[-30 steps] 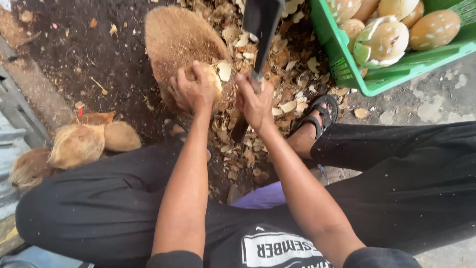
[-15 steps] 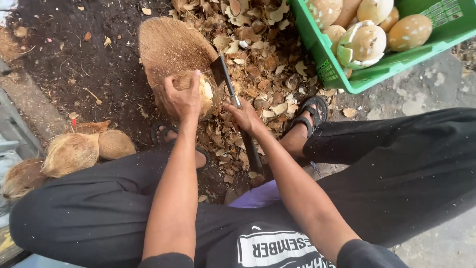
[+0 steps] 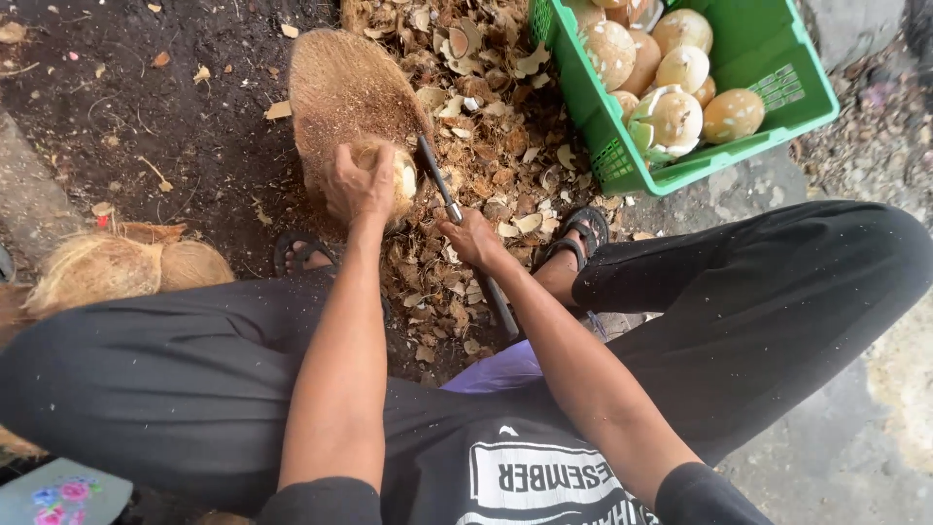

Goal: The person is using a machete to peel the thick fibrous husk off of coconuts.

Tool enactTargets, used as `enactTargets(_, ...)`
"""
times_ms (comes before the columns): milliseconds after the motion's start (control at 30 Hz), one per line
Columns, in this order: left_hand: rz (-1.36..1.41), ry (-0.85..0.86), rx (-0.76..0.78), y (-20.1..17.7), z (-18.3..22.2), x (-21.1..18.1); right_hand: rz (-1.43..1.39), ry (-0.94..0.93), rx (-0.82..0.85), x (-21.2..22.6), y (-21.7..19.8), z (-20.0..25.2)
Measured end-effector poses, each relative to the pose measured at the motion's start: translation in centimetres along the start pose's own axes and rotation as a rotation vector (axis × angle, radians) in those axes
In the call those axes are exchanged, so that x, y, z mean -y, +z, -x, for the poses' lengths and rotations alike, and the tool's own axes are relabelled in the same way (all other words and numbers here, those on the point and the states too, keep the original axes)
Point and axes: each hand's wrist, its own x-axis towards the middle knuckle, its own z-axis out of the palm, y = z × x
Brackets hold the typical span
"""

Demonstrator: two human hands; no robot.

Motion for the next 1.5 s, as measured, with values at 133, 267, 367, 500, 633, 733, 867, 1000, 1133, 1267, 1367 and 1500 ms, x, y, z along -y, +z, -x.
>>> enactTargets(133, 0.003, -0.018, 0.026, -0.3, 0.0, -0.5, 0.137, 0.013, -0.074, -2.3, 0.3, -3.1)
enactTargets(267, -0.029, -0.032, 0.073, -1.2, 0.8, -1.2, 0.181, 0.004, -0.113, -3.2, 1.1, -4.0)
enactTargets(367, -0.023, -0.021, 0.123, -1.2, 1.1, -1.3, 0.207, -0.005, -0.137, -6.7, 1.3, -7.3)
enactTargets(500, -0.022, -0.023, 0.150, -1.1, 0.8, -0.8, 0.211, -0.026, -0.151, -6.6, 1.3, -7.1)
enactTargets(633, 0.017, -0.019, 0.183, -1.2, 0.4, -0.8, 0.190, 0.070, -0.166, -7.0, 1.5, -7.9)
enactTargets(733, 0.056, -0.029, 0.198, -1.9, 0.8, -1.2, 0.194, 0.046, -0.146, -6.6, 1.2, -6.8)
enactTargets(867, 0.137, -0.058, 0.203, -1.9, 0.4, -1.1, 0.229, 0.028, -0.127, -5.0, 1.4, -5.4)
enactTargets(1000, 0.076, -0.048, 0.206, -3.5, 1.2, -2.1, 0.387, 0.111, -0.153, -1.5, 2.2, -1.6)
enactTargets(1133, 0.068, -0.076, 0.179, -2.0, 0.5, -1.0, 0.281, 0.140, -0.103, 0.2, 2.3, -0.1)
enactTargets(1267, 0.040, -0.040, 0.131, -0.3, -0.6, 0.0, 0.230, 0.015, -0.123, -2.6, 2.3, -1.9)
enactTargets(1367, 0.083, -0.007, 0.112, -3.2, 1.5, -3.4, 0.205, 0.068, -0.113, -2.0, 2.5, -2.1)
enactTargets(1500, -0.020, 0.005, 0.111, -2.7, 1.0, -3.7, 0.256, 0.018, -0.121, -2.6, 3.5, -3.3)
